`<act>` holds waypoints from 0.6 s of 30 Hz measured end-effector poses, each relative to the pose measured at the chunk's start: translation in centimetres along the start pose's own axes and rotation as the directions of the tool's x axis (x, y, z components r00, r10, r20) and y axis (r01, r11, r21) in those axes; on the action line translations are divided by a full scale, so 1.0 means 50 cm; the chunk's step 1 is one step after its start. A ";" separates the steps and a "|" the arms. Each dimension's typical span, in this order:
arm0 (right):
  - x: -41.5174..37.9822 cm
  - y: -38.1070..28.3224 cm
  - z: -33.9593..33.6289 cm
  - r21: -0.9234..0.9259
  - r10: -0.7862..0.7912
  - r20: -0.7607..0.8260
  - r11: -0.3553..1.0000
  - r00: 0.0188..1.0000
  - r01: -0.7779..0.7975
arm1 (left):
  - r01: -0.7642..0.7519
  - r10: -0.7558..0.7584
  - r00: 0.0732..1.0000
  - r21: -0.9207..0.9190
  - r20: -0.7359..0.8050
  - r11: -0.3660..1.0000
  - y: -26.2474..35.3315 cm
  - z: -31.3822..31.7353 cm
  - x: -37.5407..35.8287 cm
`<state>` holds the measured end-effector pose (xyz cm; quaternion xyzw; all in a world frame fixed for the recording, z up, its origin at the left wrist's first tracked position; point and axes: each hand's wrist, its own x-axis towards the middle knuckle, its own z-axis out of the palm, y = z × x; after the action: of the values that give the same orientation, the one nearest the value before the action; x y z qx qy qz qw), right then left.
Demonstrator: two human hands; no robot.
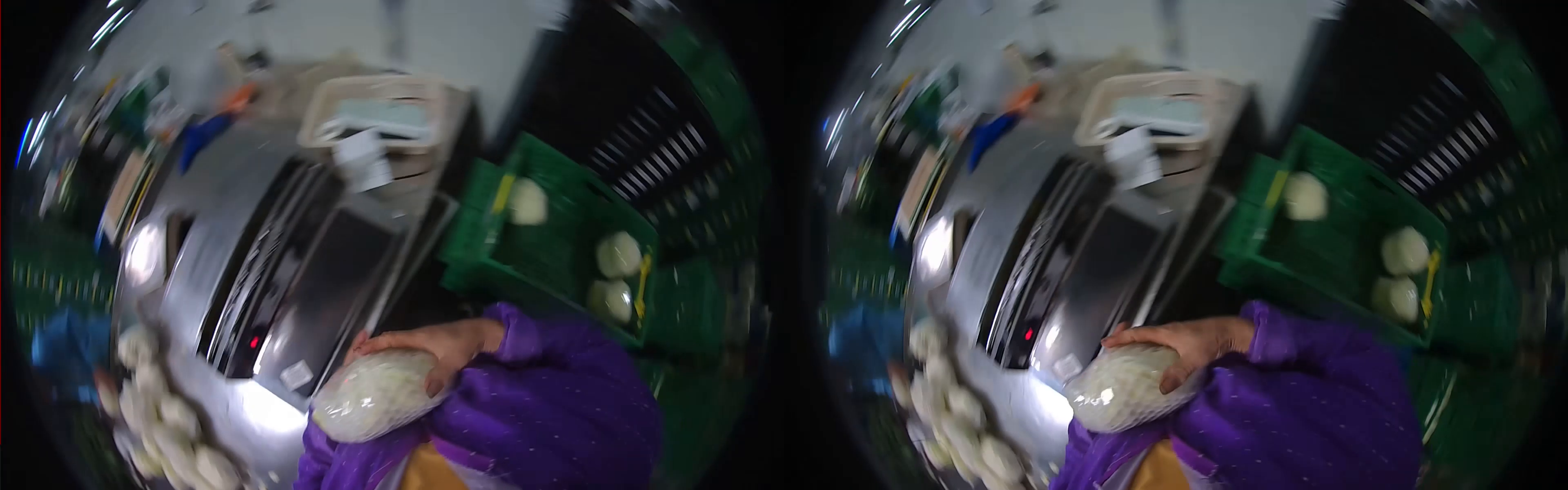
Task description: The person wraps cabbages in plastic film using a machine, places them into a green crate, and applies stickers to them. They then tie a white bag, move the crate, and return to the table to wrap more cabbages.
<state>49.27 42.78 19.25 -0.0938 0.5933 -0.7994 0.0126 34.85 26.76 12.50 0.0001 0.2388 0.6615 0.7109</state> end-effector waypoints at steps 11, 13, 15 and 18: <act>-0.460 0.057 -0.081 0.293 0.116 -0.942 0.738 0.314 0.608 | 0.104 -0.150 0.987 0.488 0.055 0.867 -0.164 0.258 0.305; -0.576 0.076 -0.138 0.256 0.166 -0.967 0.649 0.196 0.716 | 0.230 -0.298 0.954 0.555 0.034 0.799 -0.260 0.330 0.434; -0.699 0.091 -0.190 0.164 0.178 -0.982 0.671 0.057 0.723 | 0.364 -0.363 0.925 0.542 -0.114 0.757 -0.369 0.369 0.550; -0.862 0.157 -0.259 0.087 0.208 -0.975 0.694 -0.084 0.715 | 0.442 -0.410 0.890 0.593 -0.199 0.673 -0.510 0.315 0.674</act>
<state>88.74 58.37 2.39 0.3848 0.0783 -0.7366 -0.5506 64.54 60.24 6.97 0.1632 0.4546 0.3602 0.7981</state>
